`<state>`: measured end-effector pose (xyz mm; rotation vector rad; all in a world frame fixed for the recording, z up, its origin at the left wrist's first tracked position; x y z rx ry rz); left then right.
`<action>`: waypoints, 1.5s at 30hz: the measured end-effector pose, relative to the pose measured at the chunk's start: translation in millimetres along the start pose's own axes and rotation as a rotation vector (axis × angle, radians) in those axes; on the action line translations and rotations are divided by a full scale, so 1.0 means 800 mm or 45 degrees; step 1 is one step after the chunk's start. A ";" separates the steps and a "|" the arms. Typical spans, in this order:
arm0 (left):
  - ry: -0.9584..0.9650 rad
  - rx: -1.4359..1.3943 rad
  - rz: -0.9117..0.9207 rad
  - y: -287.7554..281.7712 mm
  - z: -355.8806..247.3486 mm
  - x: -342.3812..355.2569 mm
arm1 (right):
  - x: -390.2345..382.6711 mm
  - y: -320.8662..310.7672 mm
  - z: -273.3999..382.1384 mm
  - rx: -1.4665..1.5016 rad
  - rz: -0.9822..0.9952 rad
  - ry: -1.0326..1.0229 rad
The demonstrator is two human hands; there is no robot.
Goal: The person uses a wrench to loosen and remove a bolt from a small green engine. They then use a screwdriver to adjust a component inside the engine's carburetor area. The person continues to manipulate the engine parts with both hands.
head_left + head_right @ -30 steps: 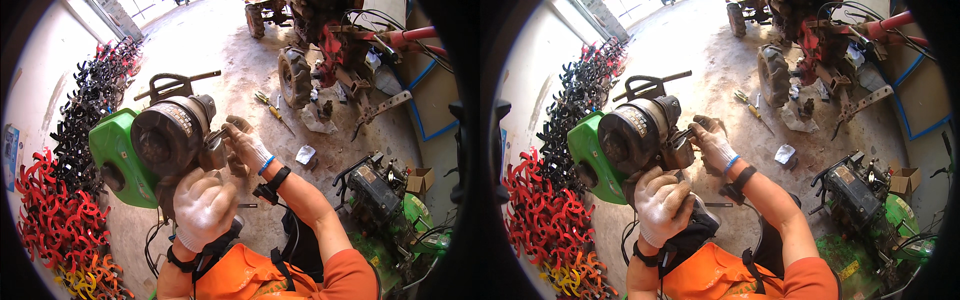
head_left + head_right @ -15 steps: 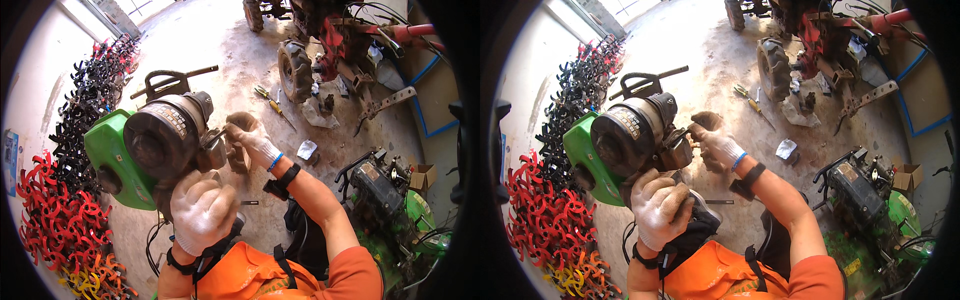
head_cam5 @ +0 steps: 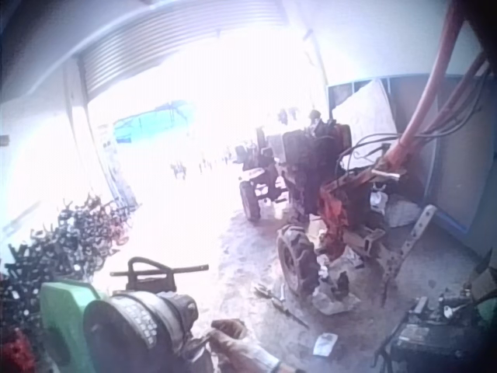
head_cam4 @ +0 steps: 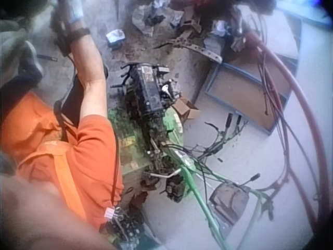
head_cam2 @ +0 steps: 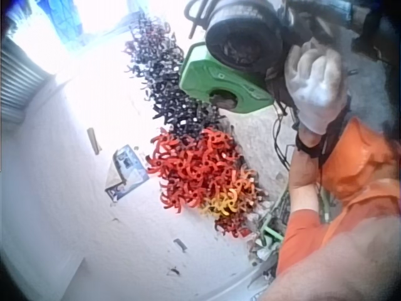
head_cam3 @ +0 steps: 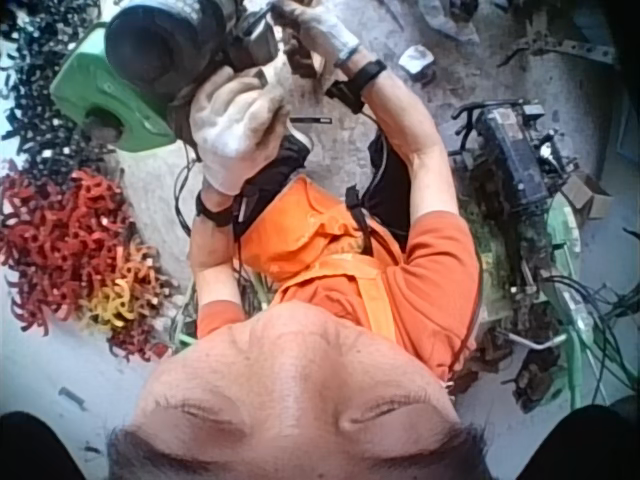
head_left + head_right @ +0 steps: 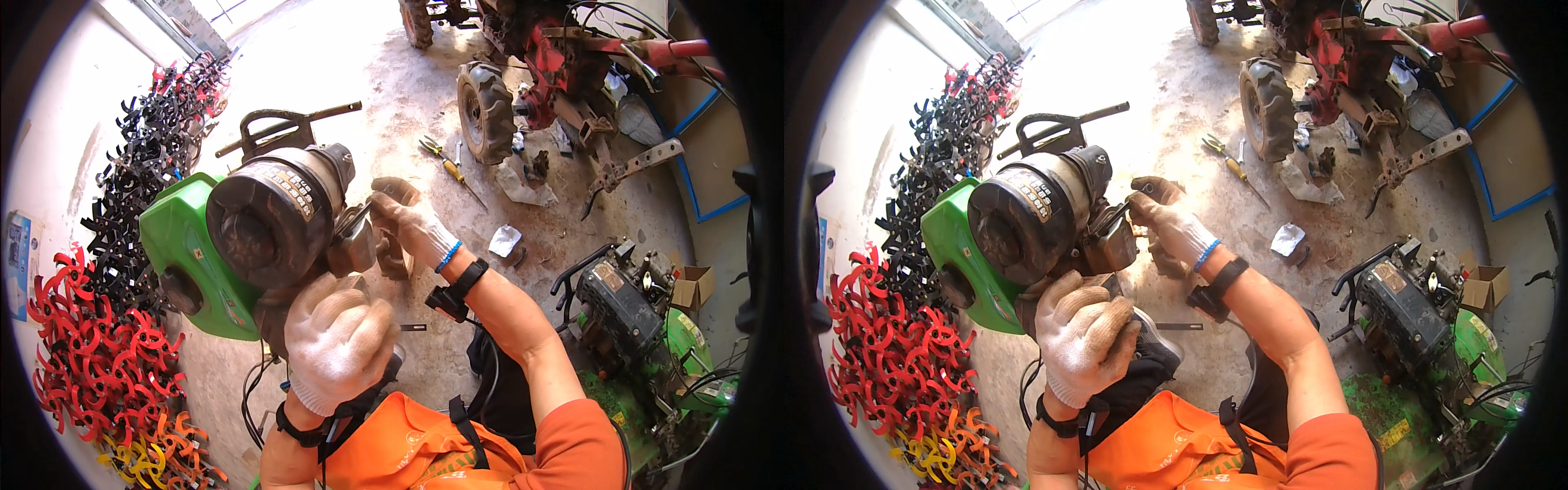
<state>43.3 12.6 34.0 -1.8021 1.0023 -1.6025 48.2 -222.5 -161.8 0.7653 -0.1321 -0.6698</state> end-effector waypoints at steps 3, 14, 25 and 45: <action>0.031 0.025 -0.046 0.001 0.000 0.000 | -0.001 -0.001 0.001 0.035 0.014 0.007; -0.002 0.027 -0.015 0.002 -0.002 -0.004 | -0.001 -0.003 0.012 0.047 0.013 -0.006; -0.013 0.030 -0.006 0.002 -0.002 -0.002 | -0.027 -0.004 0.011 0.025 -0.075 -0.020; 0.068 0.000 -0.079 0.003 0.001 0.006 | 0.030 0.051 0.075 -0.057 -0.004 -0.453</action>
Point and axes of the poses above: each hand's wrist, its own x-axis towards the middle knuckle, its own y-axis out of the palm, z = x × y, the point moved 2 cm from there along x, towards the middle knuckle, and after that the axes turned 3 degrees about -z, right-handed, at the moved point
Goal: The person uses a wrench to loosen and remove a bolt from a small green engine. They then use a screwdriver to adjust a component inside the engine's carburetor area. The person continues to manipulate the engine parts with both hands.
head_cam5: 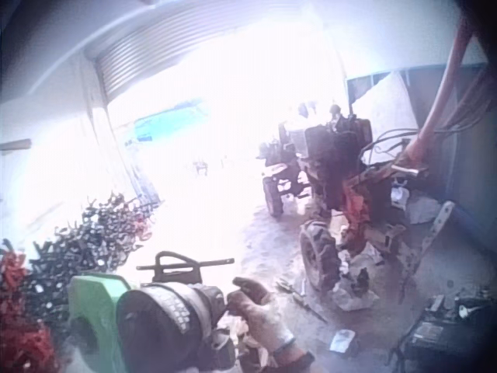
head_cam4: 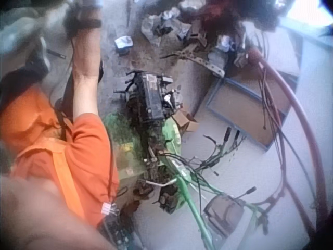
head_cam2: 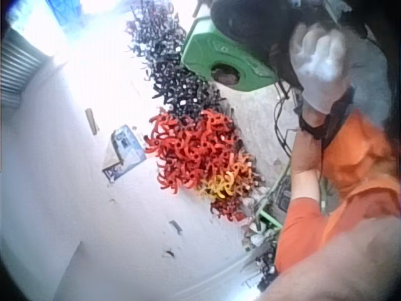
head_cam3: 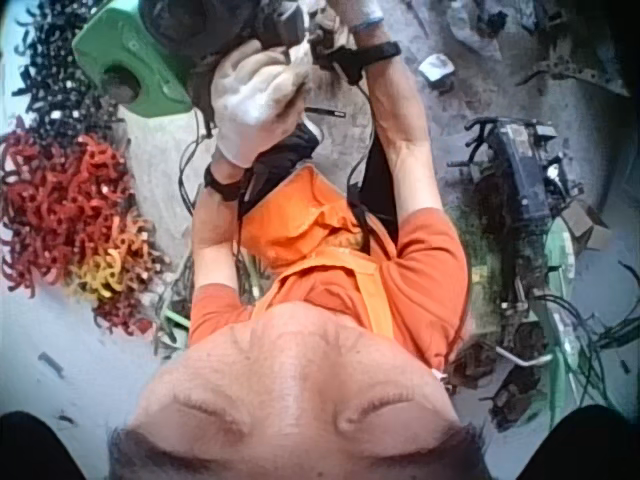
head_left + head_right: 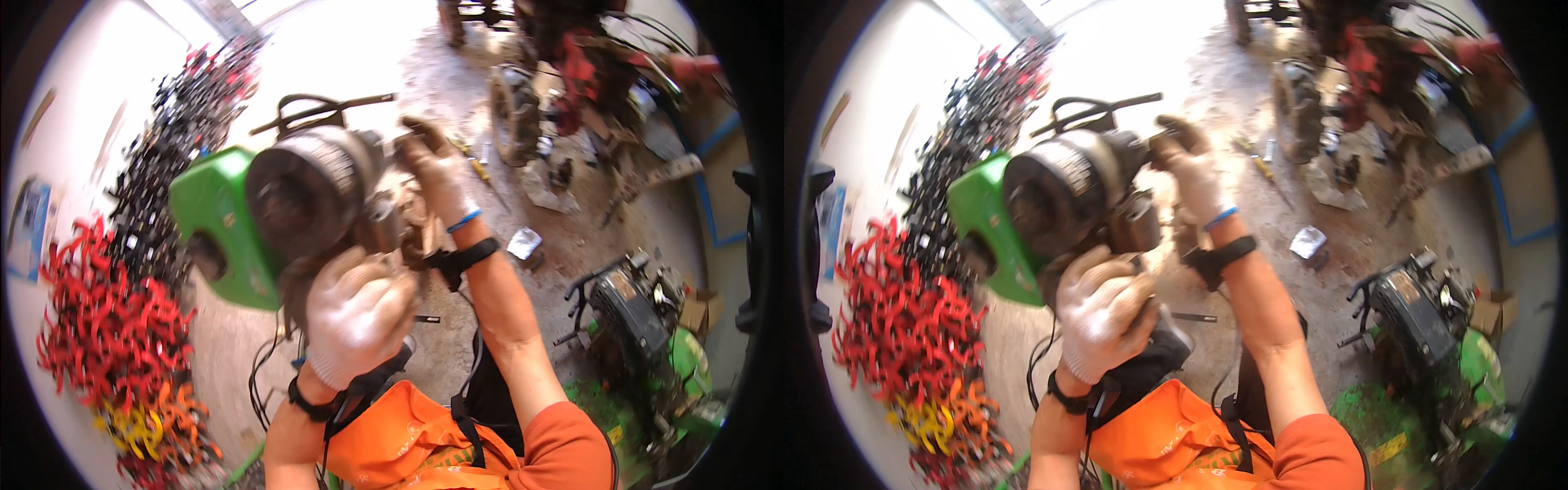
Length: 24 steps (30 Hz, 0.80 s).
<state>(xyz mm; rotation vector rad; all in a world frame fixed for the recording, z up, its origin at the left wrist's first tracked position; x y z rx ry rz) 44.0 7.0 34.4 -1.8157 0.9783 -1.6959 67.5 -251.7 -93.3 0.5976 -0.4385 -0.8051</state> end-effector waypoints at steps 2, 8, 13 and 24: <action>0.007 -0.017 -0.016 -0.001 0.004 -0.004 | 0.008 -0.018 0.000 -0.171 -0.052 -0.025; 0.011 -0.038 -0.107 0.008 0.003 -0.015 | 0.009 -0.065 -0.019 0.284 0.097 0.111; 0.015 0.020 -0.141 0.012 0.002 -0.018 | -0.011 -0.070 -0.049 0.243 -0.024 0.210; 0.055 -0.009 -0.159 0.010 0.004 -0.013 | -0.026 -0.065 -0.050 0.443 -0.198 0.296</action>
Point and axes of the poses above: each hand's wrist, its own x-axis towards the middle knuckle, its own y-axis out of the palm, z = x × y, the point moved 2 cm from there along x, towards the middle knuckle, and after that the axes turned 3 degrees about -z, right-handed, at the moved point
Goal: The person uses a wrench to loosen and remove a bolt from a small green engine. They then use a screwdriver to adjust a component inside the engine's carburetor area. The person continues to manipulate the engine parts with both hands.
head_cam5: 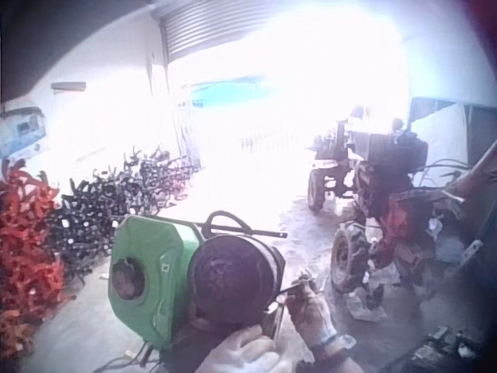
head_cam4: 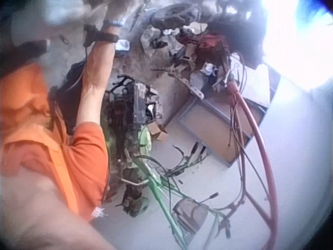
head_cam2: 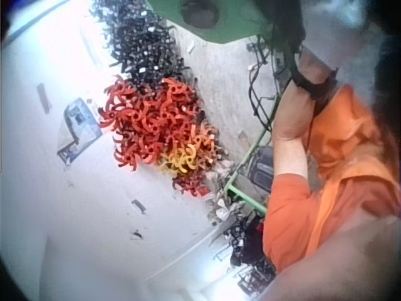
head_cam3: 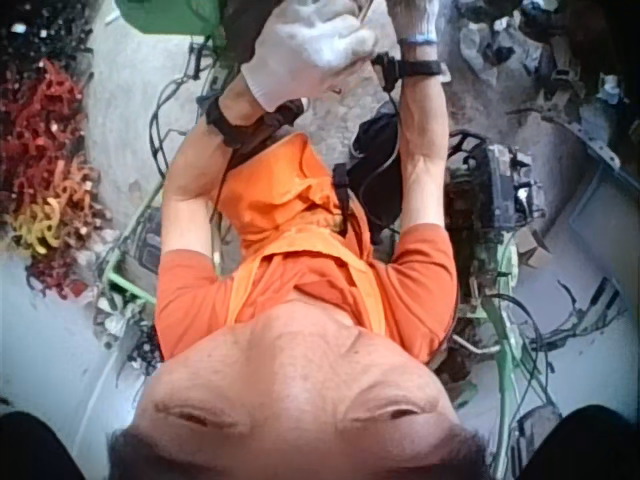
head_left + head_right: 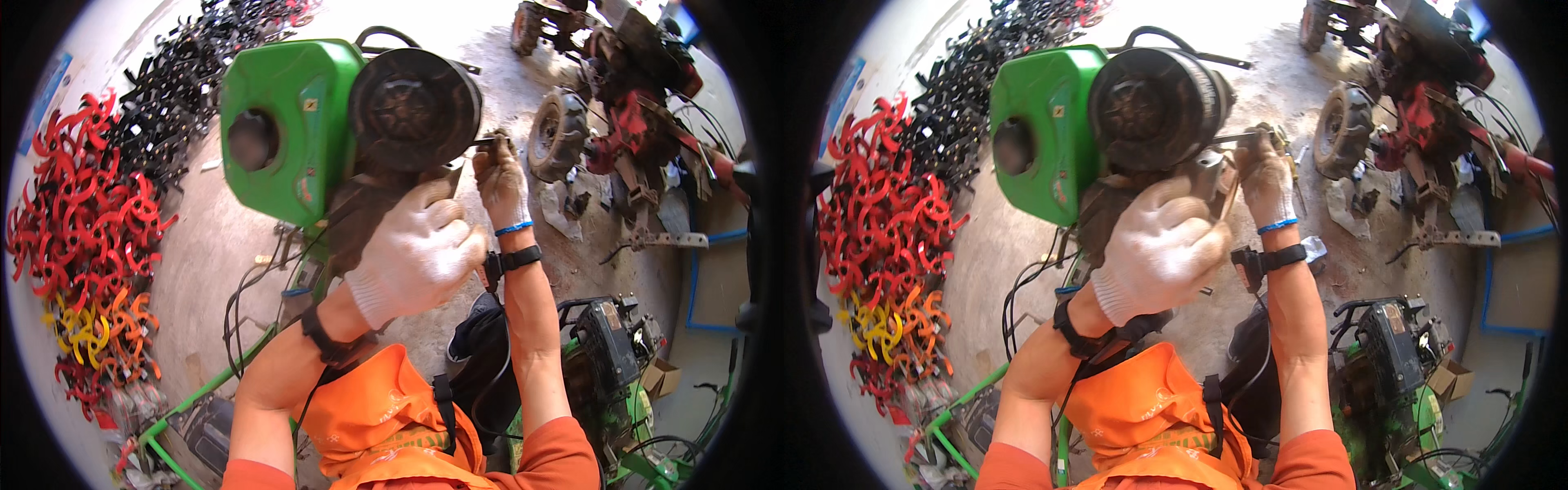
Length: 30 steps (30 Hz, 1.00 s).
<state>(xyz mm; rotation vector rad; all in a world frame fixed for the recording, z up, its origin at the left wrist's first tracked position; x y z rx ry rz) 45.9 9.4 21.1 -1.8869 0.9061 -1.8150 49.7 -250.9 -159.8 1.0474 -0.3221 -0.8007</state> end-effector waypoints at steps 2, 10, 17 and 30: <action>-0.011 0.014 0.029 -0.002 -0.002 0.001 | -0.006 0.000 0.002 -0.073 0.006 0.002; -0.047 0.101 0.142 -0.006 -0.008 0.003 | -0.012 0.004 -0.016 -0.090 0.035 0.105; -0.062 0.111 0.117 -0.004 -0.009 0.005 | -0.011 -0.006 -0.022 -0.132 0.000 0.097; -0.030 0.162 -0.019 0.010 -0.006 -0.010 | -0.037 -0.014 -0.015 -0.404 -0.049 0.137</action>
Point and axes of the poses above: each hand's wrist, its own x-axis towards the middle knuckle, its own y-axis out of the palm, z = x × y, the point moved 2 cm from there along x, towards the middle knuckle, and after that the axes turned 3 degrees about -z, right-handed, at the moved point
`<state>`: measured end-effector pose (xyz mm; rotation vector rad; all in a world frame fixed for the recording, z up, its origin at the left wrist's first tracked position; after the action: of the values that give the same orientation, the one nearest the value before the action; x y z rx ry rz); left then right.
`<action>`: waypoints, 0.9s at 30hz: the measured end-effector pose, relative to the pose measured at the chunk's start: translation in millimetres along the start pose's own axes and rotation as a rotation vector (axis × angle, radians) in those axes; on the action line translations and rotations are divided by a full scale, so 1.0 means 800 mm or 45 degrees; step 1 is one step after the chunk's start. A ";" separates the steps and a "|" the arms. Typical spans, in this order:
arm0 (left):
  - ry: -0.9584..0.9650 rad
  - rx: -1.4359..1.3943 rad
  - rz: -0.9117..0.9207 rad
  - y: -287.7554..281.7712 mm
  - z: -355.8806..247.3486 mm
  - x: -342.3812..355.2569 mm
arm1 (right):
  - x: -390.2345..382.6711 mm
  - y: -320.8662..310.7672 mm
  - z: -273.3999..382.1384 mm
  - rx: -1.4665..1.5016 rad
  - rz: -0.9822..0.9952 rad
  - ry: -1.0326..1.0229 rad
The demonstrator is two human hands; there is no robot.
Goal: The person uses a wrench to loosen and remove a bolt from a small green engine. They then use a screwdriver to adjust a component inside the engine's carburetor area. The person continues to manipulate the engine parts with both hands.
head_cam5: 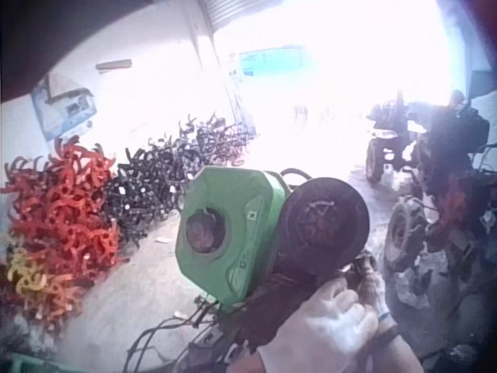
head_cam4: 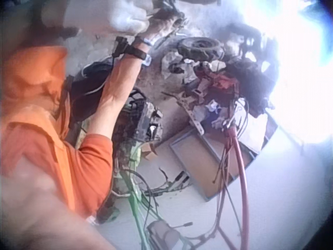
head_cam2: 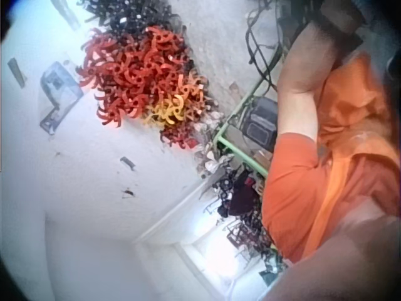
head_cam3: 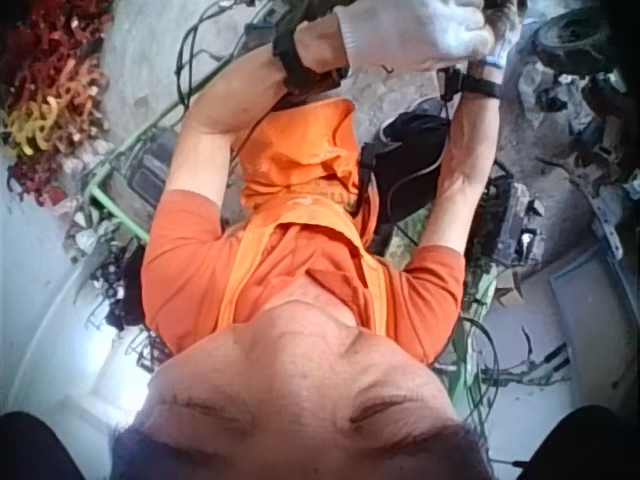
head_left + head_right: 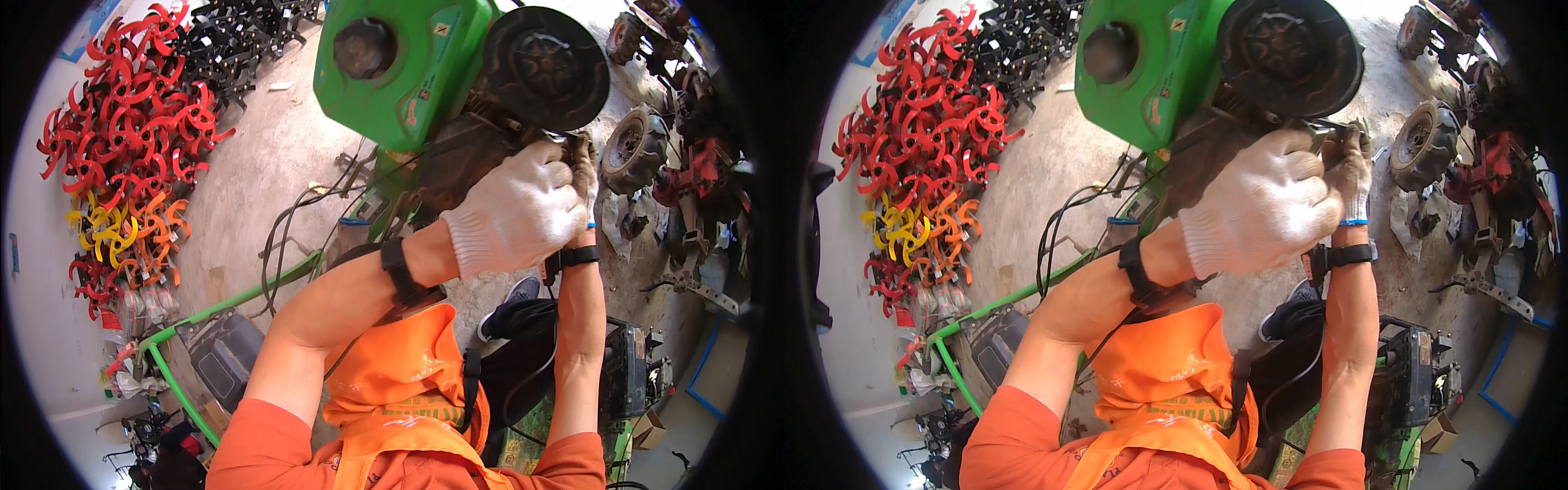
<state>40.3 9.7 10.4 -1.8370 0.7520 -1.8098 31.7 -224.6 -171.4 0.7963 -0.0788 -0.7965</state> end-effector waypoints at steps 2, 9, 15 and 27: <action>-0.006 0.000 0.020 0.001 0.000 -0.001 | -0.011 0.008 0.008 -0.059 0.020 -0.016; 0.015 -0.048 -0.083 0.005 0.000 -0.001 | 0.020 0.029 0.065 -0.244 0.132 -0.366; -0.034 -0.027 -0.085 0.011 -0.007 -0.005 | 0.044 0.014 0.076 -0.169 0.215 -0.270; 0.045 -0.177 -0.055 0.006 0.005 0.000 | 0.052 -0.022 0.053 0.215 0.196 -0.175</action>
<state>44.0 5.9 6.8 -1.9267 0.8776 -1.8634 36.1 -285.6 -162.0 0.8827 -0.3300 -0.7042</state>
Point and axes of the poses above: each hand's wrist, its own x-axis towards the middle knuckle, its own y-axis out of the palm, z = x × y, the point moved 2 cm from there along x, towards the middle knuckle, and after that the axes turned 3 degrees about -z, right-handed, at the moved point
